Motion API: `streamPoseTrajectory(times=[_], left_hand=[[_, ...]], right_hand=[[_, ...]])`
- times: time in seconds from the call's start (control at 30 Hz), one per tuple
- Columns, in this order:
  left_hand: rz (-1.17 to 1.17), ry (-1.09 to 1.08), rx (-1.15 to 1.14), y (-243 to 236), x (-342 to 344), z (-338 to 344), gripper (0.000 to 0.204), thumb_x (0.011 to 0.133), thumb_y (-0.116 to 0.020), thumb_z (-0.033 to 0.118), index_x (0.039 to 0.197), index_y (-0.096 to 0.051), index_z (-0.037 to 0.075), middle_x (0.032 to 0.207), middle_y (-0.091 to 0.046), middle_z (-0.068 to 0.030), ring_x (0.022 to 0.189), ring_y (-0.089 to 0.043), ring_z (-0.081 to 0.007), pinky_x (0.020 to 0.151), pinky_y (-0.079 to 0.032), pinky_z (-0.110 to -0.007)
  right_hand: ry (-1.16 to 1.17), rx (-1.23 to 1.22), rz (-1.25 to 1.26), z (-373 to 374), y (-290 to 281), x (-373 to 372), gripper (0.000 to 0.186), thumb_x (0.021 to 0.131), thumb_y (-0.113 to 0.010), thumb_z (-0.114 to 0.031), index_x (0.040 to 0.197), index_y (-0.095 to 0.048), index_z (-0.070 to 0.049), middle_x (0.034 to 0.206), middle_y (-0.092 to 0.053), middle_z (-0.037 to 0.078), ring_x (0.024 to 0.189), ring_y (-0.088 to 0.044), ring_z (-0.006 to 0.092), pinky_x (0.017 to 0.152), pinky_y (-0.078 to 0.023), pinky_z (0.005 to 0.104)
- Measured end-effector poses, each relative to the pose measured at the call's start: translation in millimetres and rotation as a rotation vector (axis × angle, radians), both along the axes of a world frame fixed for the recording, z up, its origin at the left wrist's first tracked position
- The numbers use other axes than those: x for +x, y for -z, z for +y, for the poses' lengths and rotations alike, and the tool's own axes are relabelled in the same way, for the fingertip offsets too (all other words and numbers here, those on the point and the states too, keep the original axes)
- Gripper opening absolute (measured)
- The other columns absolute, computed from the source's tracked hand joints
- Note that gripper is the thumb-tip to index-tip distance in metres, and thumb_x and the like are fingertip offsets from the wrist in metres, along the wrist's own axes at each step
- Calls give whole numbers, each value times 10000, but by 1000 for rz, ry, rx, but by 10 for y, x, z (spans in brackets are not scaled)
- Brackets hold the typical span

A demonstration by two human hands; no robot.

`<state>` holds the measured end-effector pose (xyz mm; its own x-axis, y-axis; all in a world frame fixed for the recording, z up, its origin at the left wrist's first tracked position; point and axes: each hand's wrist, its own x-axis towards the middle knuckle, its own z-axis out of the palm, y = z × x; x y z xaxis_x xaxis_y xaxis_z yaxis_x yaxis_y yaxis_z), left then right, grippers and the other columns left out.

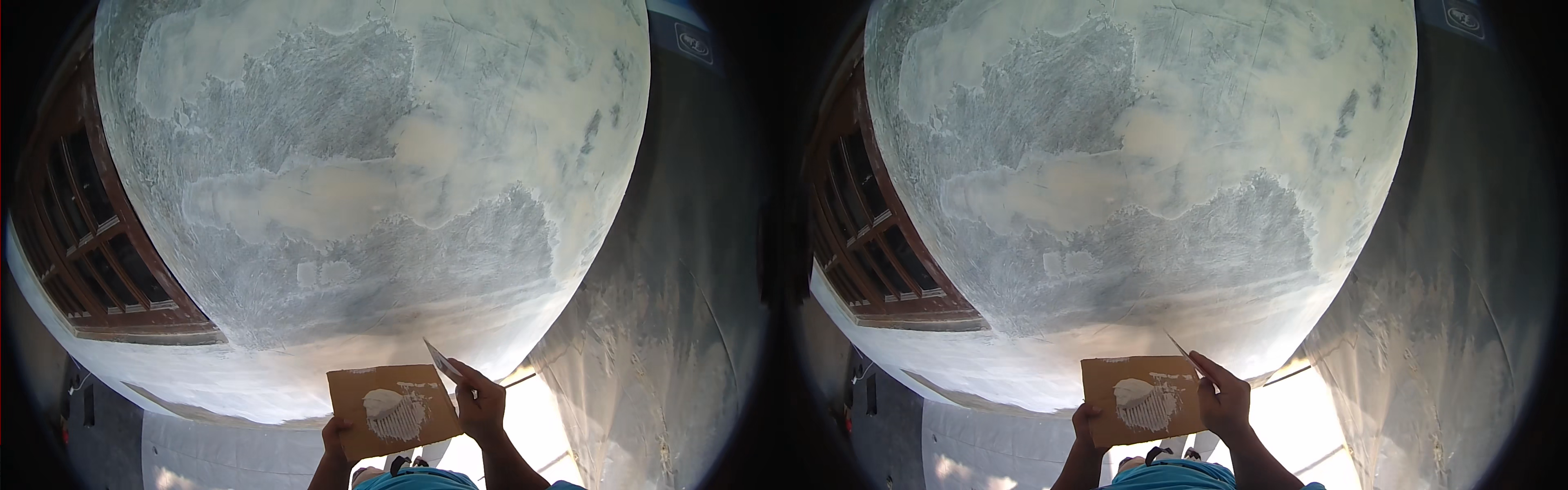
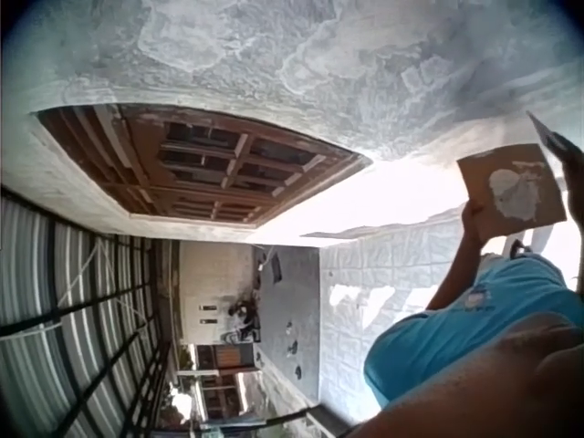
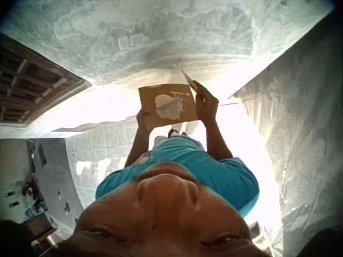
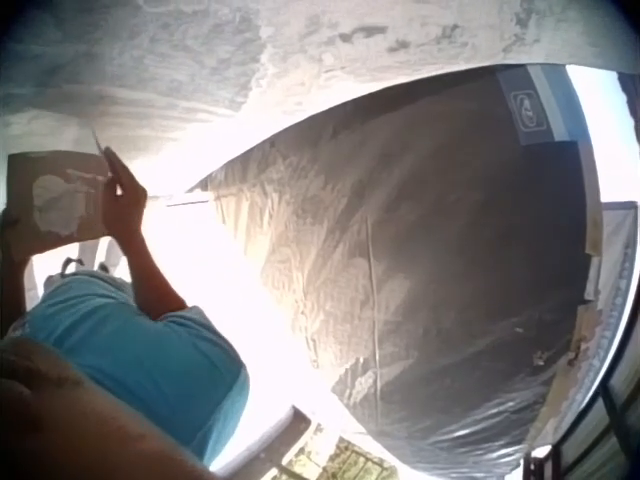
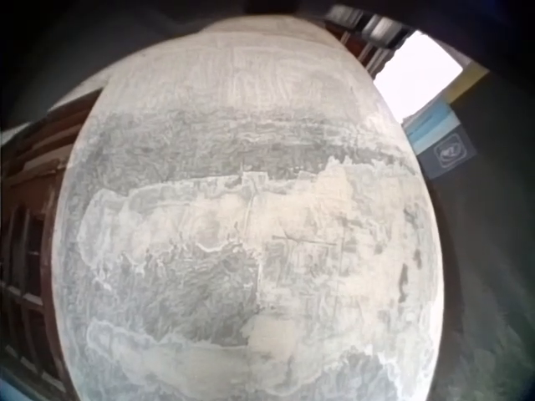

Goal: Apply wall putty to an exterior wall using a scraper.

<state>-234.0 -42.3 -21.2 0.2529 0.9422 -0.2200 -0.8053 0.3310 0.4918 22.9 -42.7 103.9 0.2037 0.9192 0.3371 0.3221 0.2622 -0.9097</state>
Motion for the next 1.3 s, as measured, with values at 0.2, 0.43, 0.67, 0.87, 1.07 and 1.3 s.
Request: streamPoseTrajectory(times=[0.2,0.43,0.67,0.87,1.07,1.3], left_hand=[[-33,128,-96,172,-92,-168,729,749,-561,245,1407,-418,-34,1302,-549,-236,1190,-557,-417,1028,-467,-560],[-61,184,-36,120,-350,-228,699,781,-544,281,1411,-441,-3,1318,-566,-215,1205,-559,-409,1051,-451,-547],[-356,185,-30,-294,-701,-460,743,846,-477,384,1456,-378,-28,1370,-526,-261,1218,-547,-465,1007,-474,-601],[-113,237,-133,921,-1345,-753,527,934,-511,351,1328,-517,1,1197,-625,-229,1012,-644,-464,788,-557,-665],[124,261,-90,1436,-1378,-960,550,947,-492,377,1362,-511,16,1165,-636,-238,984,-645,-488,742,-542,-726],[16,319,-10,1111,-1079,-780,490,932,-523,339,1271,-541,-14,1001,-664,-265,878,-661,-489,708,-553,-699]], right_hand=[[6,-100,352,-487,768,117,316,925,-550,29,1229,-630,61,1009,-737,140,913,-695,159,831,-539,267],[182,-127,539,-731,434,-417,258,964,-605,-50,1193,-625,66,1069,-708,109,987,-654,161,915,-513,299],[73,60,989,-798,198,-841,289,1031,-524,-152,1232,-534,57,1096,-668,177,976,-699,310,714,-656,434],[17,-59,894,-1163,311,-1101,257,967,-583,-40,1197,-567,73,1035,-696,183,837,-725,279,629,-634,368],[114,-247,715,-1510,382,-1244,283,909,-671,-10,1170,-611,80,971,-720,137,725,-711,211,642,-607,313],[189,-224,739,-1572,470,-965,279,955,-670,-126,1170,-644,50,961,-722,110,792,-700,173,683,-584,297]])
